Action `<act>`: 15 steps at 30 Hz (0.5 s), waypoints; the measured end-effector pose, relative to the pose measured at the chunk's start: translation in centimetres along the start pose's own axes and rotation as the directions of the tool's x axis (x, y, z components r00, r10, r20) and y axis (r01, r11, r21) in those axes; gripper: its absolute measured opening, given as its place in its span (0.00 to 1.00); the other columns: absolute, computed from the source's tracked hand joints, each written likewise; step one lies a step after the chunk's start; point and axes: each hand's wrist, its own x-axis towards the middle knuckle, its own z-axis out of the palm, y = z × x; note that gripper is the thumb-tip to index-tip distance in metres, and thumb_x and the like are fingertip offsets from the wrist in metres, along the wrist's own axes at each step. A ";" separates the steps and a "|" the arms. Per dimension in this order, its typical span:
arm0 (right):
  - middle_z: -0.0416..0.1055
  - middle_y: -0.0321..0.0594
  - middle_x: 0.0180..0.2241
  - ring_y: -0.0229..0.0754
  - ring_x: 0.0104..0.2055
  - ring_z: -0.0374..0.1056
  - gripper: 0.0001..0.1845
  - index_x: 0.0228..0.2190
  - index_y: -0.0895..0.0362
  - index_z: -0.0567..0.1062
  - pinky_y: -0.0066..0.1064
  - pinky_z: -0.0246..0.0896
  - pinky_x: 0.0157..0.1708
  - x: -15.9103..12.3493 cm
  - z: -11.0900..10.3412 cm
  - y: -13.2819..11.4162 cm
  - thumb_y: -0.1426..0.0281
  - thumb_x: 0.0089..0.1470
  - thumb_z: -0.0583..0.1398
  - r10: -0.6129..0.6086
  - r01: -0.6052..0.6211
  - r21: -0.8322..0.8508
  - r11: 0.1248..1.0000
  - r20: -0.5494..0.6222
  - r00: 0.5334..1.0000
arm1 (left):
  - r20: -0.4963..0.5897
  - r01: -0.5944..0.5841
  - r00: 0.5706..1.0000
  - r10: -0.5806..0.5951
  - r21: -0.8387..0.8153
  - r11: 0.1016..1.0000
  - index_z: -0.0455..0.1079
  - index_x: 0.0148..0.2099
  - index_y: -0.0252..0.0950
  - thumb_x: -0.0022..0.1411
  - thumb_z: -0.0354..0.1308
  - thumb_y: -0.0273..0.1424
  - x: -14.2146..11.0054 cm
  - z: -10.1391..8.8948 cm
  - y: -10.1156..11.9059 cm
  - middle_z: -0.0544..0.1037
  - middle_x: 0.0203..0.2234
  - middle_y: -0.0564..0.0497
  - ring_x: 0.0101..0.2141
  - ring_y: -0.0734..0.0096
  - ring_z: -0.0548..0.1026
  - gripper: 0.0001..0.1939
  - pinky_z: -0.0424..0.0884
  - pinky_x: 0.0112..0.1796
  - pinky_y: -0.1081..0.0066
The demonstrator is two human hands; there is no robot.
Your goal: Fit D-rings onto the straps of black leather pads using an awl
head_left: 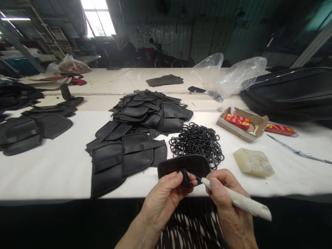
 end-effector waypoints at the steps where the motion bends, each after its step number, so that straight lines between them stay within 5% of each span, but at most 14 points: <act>1: 0.59 0.30 0.19 0.36 0.23 0.53 0.15 0.23 0.54 0.68 0.27 0.50 0.23 0.0 0.0 0.2 0.57 0.52 0.56 -0.006 0.006 -0.010 1.000 0.011 1.000 | 0.000 -0.001 1.000 0.001 -0.001 1.000 0.77 0.34 0.25 0.54 0.63 0.28 0.0 0.0 0.0 0.81 0.30 0.43 0.34 0.68 0.77 0.09 0.71 0.39 0.72; 7: 0.62 0.32 0.21 0.36 0.22 0.55 0.12 0.23 0.54 0.69 0.26 0.52 0.21 0.2 -0.3 1.0 0.60 0.53 0.56 -0.135 0.141 -0.046 0.989 0.109 0.985 | -0.024 -0.024 0.999 0.023 -0.009 1.000 0.77 0.33 0.25 0.54 0.62 0.29 0.0 0.1 -0.2 0.80 0.29 0.43 0.33 0.68 0.76 0.09 0.71 0.38 0.71; 15: 0.62 0.33 0.22 0.37 0.25 0.56 0.12 0.21 0.55 0.66 0.28 0.50 0.23 1.8 -2.3 -0.9 0.65 0.53 0.57 -0.214 0.217 0.019 0.976 0.270 0.939 | -0.099 -0.099 0.990 0.101 0.025 0.995 0.75 0.27 0.27 0.53 0.62 0.29 -0.1 0.5 -0.6 0.78 0.23 0.46 0.27 0.72 0.74 0.08 0.70 0.34 0.72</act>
